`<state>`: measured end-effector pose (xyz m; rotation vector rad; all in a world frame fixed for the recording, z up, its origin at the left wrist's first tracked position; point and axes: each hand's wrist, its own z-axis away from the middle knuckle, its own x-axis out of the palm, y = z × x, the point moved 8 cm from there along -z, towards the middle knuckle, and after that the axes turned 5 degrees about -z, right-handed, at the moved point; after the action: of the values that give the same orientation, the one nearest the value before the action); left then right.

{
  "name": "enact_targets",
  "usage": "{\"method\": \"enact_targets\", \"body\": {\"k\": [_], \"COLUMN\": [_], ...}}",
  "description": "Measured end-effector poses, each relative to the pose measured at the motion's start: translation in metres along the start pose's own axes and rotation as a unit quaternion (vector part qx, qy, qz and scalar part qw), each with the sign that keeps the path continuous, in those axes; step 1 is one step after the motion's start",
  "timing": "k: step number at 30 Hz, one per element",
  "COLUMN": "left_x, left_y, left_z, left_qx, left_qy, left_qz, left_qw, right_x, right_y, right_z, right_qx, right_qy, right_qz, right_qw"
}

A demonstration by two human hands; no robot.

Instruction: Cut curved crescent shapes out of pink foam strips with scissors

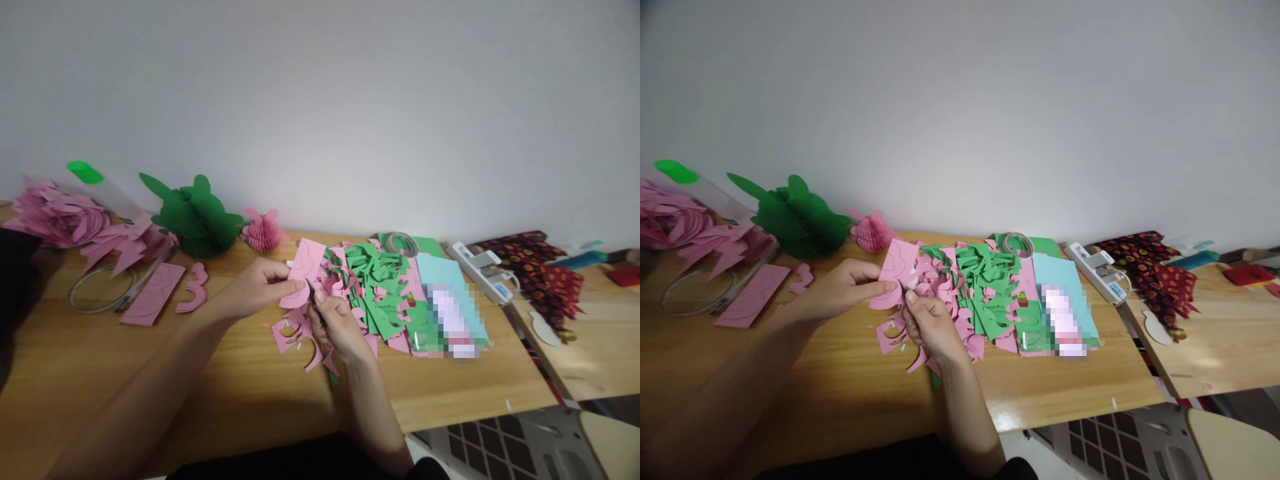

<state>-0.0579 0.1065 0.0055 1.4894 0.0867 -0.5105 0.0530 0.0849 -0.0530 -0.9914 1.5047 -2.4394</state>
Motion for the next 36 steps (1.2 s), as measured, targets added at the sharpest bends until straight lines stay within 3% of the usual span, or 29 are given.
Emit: {"method": "enact_targets", "body": {"k": [9, 15, 29, 33, 36], "left_x": [-0.001, 0.005, 0.006, 0.002, -0.006], "left_y": [0.002, -0.001, -0.005, -0.001, 0.004], "left_z": [0.000, 0.002, 0.003, 0.004, 0.004], "left_qx": [0.001, -0.014, -0.027, -0.007, 0.010], "left_qy": [0.000, -0.050, -0.074, -0.062, -0.022], "left_qz": [0.000, -0.001, -0.003, -0.024, -0.027], "left_qw": [1.000, 0.999, 0.997, 0.998, 0.999], "right_x": [0.000, 0.001, 0.002, 0.003, 0.003], "right_y": [0.002, -0.001, -0.005, -0.007, -0.009], "right_z": [0.000, 0.000, 0.002, 0.003, 0.004], "right_qx": [0.001, -0.002, 0.001, 0.000, 0.003], "right_qy": [-0.008, -0.014, -0.028, -0.024, -0.017], "right_qz": [-0.008, -0.002, 0.019, 0.030, 0.045], "right_qw": [1.000, 1.000, 0.999, 0.999, 0.999]}}
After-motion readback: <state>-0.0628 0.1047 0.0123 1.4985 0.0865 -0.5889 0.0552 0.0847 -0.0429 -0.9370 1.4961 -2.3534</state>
